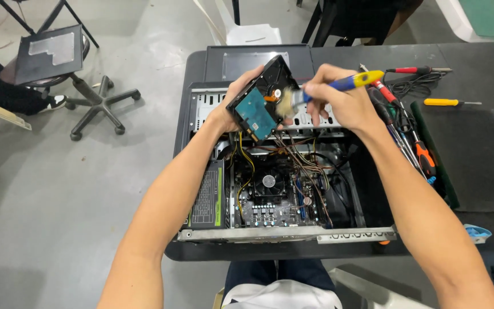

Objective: Removing a hard drive from a computer case and cleaning the components with a brush.

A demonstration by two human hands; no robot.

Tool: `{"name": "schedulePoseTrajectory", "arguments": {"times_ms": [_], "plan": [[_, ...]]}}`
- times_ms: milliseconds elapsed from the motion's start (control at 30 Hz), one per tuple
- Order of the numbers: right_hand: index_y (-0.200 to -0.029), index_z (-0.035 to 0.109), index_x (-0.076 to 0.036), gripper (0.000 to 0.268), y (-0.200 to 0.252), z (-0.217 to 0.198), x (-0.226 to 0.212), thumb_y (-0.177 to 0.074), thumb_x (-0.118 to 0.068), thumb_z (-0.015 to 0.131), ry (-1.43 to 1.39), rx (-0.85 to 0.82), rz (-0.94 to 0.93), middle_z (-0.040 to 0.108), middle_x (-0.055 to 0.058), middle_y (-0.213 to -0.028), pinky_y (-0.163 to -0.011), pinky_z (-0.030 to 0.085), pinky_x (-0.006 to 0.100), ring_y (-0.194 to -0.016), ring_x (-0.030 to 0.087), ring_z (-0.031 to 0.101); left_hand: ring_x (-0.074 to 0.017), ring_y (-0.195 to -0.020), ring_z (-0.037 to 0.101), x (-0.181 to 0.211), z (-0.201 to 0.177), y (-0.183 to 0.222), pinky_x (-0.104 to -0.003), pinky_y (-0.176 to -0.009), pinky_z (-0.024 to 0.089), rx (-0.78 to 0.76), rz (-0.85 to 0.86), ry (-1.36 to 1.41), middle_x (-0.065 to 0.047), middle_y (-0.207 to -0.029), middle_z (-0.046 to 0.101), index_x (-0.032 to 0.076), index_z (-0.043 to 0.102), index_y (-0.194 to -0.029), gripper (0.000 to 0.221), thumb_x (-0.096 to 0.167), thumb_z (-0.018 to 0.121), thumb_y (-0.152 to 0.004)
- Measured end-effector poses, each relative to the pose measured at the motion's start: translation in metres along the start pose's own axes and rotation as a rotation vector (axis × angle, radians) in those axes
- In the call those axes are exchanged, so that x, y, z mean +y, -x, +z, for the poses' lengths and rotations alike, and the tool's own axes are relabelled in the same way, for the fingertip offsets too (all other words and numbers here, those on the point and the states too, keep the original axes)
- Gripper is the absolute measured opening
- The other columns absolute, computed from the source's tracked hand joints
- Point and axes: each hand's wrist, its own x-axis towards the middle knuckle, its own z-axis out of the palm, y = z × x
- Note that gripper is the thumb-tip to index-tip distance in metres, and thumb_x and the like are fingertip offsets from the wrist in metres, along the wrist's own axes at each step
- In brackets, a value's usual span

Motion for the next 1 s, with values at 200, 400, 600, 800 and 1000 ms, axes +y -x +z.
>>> {"name": "schedulePoseTrajectory", "arguments": {"times_ms": [200, 400, 600, 800, 1000], "plan": [[-0.088, 0.056, -0.003, 0.016, -0.004, -0.016, -0.007, -0.103, -0.01, 0.058, 0.336, 0.133, 0.065, 0.067, 0.011, -0.069, -0.046, 0.045, 0.022, -0.052, 0.014, 0.064, -0.0466, -0.097, 0.069, 0.017, -0.026, -0.035, -0.054, -0.081, 0.06, -0.168, -0.166, -0.187, -0.035, -0.12, 0.061, -0.011, 0.05, -0.14, 0.094, 0.063, 0.054, -0.082], [-0.077, 0.058, -0.003, 0.024, -0.007, -0.022, -0.001, -0.101, 0.0, 0.056, 0.337, -0.149, 0.112, 0.066, 0.008, -0.059, -0.034, 0.039, 0.014, -0.042, 0.012, 0.064, -0.051, -0.108, 0.064, 0.017, -0.018, -0.031, -0.063, -0.086, 0.059, 0.017, -0.178, -0.194, -0.031, -0.13, 0.059, -0.002, 0.051, -0.137, 0.092, 0.06, 0.063, -0.071], [-0.104, 0.055, 0.005, 0.011, -0.001, -0.001, -0.006, -0.109, -0.005, 0.055, 0.131, 0.13, -0.199, 0.068, 0.019, -0.08, -0.051, 0.054, 0.024, -0.061, 0.022, 0.069, -0.0446, -0.101, 0.066, 0.015, -0.038, -0.038, -0.049, -0.087, 0.058, -0.361, -0.192, -0.166, -0.033, -0.122, 0.061, -0.008, 0.049, -0.138, 0.086, 0.062, 0.053, -0.088], [-0.091, 0.056, 0.001, 0.014, -0.007, -0.01, -0.003, -0.105, 0.001, 0.055, 0.239, -0.108, -0.096, 0.067, 0.013, -0.067, -0.038, 0.049, 0.019, -0.049, 0.016, 0.066, -0.0444, -0.097, 0.071, 0.015, -0.032, -0.037, -0.051, -0.082, 0.064, -0.217, -0.152, -0.236, -0.037, -0.122, 0.061, -0.01, 0.037, -0.146, 0.1, 0.065, 0.055, -0.081], [-0.095, 0.056, 0.001, 0.008, 0.002, -0.001, -0.025, -0.101, 0.003, 0.061, 0.195, -0.112, 0.044, 0.068, 0.013, -0.072, -0.046, 0.053, 0.023, -0.052, 0.017, 0.065, -0.0424, -0.088, 0.071, 0.014, -0.018, -0.028, -0.055, -0.079, 0.064, -0.081, -0.068, -0.318, -0.028, -0.115, 0.061, -0.002, 0.046, -0.128, 0.083, 0.06, 0.061, -0.075]]}}
